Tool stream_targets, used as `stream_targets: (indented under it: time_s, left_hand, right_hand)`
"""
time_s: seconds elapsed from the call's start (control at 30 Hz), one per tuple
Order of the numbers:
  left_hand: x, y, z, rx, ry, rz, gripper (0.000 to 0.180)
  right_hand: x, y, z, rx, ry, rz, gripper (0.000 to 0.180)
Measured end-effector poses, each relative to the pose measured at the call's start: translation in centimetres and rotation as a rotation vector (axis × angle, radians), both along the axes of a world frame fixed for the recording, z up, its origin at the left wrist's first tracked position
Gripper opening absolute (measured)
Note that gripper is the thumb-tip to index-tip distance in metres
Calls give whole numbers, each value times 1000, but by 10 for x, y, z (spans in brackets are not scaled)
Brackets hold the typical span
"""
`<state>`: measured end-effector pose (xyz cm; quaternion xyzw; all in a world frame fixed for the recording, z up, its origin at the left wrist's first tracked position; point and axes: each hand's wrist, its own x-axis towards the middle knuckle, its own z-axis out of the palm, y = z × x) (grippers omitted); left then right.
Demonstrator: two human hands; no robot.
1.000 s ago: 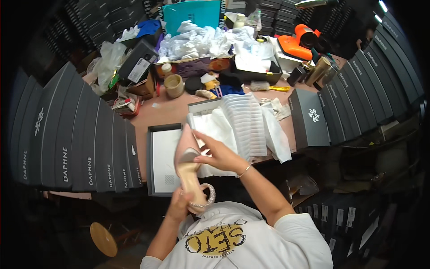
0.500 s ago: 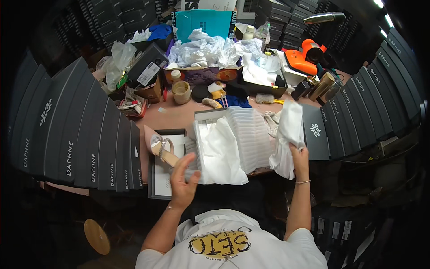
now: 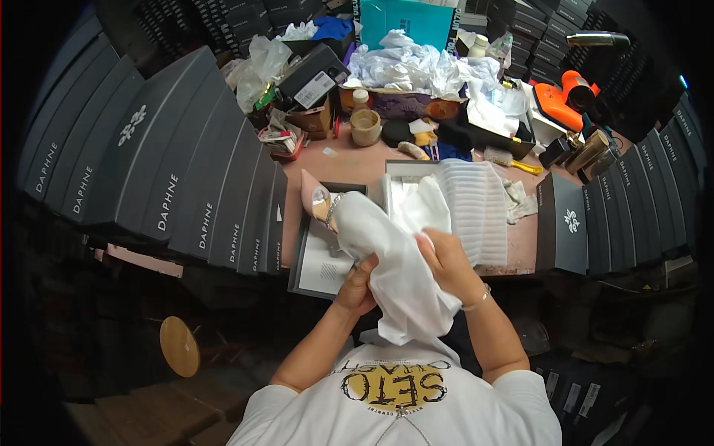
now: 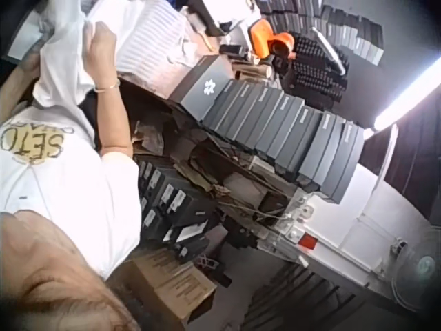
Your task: The recorder is packing various pairs of shoes into boxes using tissue paper and protective foam wrap.
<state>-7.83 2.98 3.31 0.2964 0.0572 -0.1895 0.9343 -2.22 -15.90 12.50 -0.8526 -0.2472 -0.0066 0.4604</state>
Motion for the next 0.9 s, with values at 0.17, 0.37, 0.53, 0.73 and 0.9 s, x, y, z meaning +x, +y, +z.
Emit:
stream_targets:
  time_s: [0.17, 0.37, 0.53, 0.73, 0.9]
  left_hand:
    - [-14, 6, 0, 87, -86, 40, 53]
    - [-10, 36, -2, 326, -58, -119, 53]
    - [-52, 24, 17, 74, 109, -124, 66]
    - [-69, 9, 0, 414, 18, -18, 66]
    - [-17, 23, 35, 421, -210, -372, 60]
  right_hand:
    - [38, 8, -18, 148, 197, -79, 31]
    - [-16, 20, 0, 96, 58, 176, 18]
    - [-60, 6, -8, 105, -379, 69, 19]
    - [-62, -43, 25, -147, 249, 677, 10]
    - [10, -36, 72, 107, -124, 283, 23]
